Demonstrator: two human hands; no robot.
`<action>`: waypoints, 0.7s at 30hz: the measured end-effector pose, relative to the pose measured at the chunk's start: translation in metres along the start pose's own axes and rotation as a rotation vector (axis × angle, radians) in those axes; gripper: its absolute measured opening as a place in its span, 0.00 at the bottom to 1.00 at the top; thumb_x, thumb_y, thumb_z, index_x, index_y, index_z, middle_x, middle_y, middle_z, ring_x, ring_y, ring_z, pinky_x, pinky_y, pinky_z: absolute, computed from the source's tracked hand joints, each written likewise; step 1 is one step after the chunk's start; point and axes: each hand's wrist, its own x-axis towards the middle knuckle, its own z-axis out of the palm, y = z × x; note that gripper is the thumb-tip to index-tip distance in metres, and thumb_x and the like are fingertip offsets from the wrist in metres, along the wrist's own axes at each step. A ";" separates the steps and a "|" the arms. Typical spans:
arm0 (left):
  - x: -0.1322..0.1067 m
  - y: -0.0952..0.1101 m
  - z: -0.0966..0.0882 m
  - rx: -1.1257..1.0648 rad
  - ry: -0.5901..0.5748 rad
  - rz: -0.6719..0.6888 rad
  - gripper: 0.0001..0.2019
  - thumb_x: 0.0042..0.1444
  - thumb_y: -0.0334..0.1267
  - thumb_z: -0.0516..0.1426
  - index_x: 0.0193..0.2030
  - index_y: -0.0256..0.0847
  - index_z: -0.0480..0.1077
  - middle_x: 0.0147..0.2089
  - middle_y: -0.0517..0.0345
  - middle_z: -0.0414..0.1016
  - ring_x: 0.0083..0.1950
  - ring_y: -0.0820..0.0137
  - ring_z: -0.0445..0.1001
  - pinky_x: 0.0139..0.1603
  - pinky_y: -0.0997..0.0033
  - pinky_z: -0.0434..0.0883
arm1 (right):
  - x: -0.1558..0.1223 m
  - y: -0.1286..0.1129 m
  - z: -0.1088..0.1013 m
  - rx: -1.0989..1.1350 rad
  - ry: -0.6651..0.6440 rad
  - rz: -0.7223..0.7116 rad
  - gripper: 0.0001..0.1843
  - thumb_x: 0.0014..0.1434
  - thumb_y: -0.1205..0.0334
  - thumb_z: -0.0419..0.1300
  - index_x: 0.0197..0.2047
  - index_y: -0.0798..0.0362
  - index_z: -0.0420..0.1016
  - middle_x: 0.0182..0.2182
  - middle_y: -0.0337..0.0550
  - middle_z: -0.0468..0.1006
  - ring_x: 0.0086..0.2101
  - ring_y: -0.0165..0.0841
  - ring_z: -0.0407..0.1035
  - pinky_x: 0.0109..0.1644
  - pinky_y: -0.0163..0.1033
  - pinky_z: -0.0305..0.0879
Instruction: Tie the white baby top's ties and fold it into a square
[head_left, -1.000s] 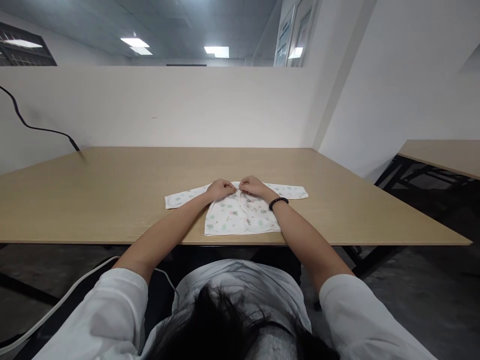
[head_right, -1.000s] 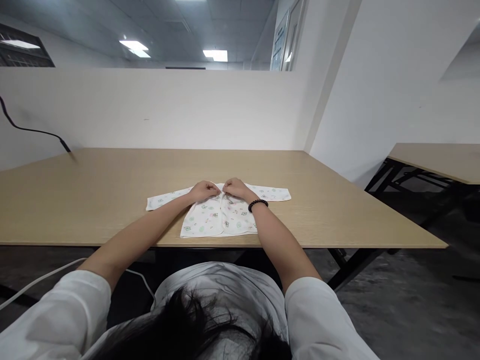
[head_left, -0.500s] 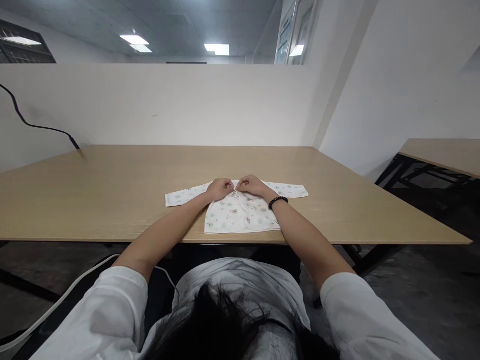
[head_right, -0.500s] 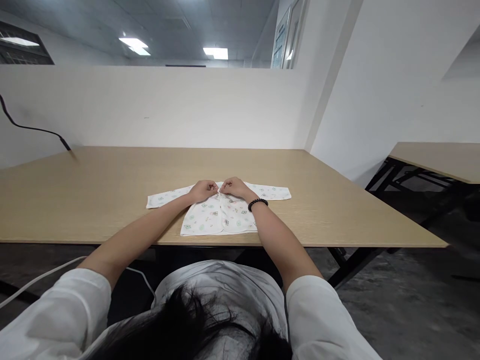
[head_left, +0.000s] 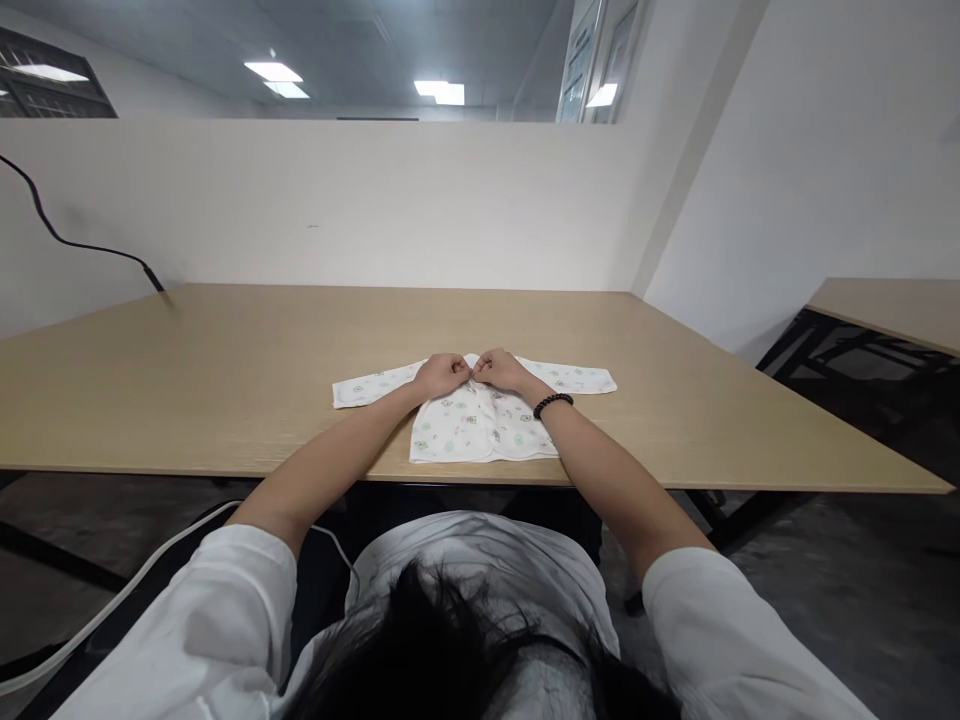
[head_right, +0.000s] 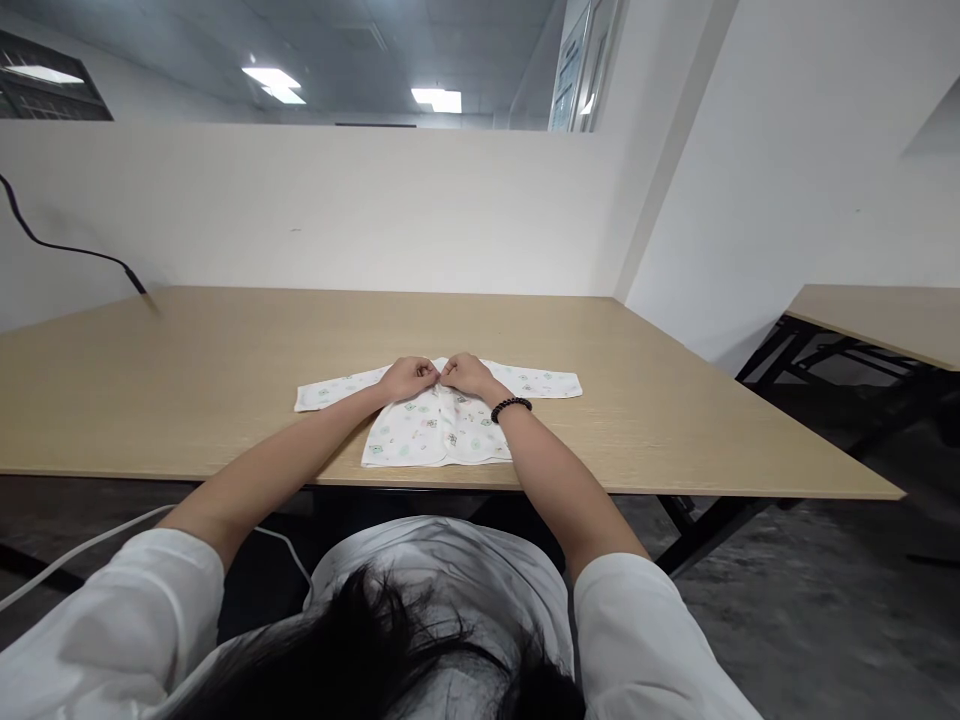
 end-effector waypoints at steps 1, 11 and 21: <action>0.000 0.000 0.000 -0.006 -0.002 0.002 0.10 0.54 0.42 0.57 0.32 0.40 0.78 0.30 0.57 0.78 0.33 0.66 0.74 0.31 0.71 0.64 | 0.000 0.000 0.000 -0.003 0.000 -0.003 0.04 0.45 0.66 0.61 0.27 0.56 0.76 0.20 0.37 0.73 0.24 0.28 0.63 0.29 0.33 0.56; 0.004 -0.002 -0.001 0.004 -0.027 -0.005 0.06 0.53 0.37 0.58 0.29 0.40 0.75 0.29 0.56 0.78 0.32 0.67 0.73 0.31 0.71 0.64 | 0.003 0.002 -0.008 0.183 -0.136 0.064 0.10 0.45 0.63 0.60 0.18 0.52 0.63 0.13 0.32 0.57 0.17 0.25 0.48 0.21 0.34 0.43; -0.001 -0.004 -0.004 0.000 -0.032 0.121 0.07 0.55 0.38 0.57 0.38 0.42 0.75 0.27 0.61 0.73 0.30 0.68 0.70 0.31 0.72 0.61 | 0.003 0.004 -0.007 0.088 -0.022 0.077 0.06 0.47 0.63 0.61 0.23 0.54 0.69 0.16 0.34 0.64 0.19 0.26 0.55 0.24 0.35 0.48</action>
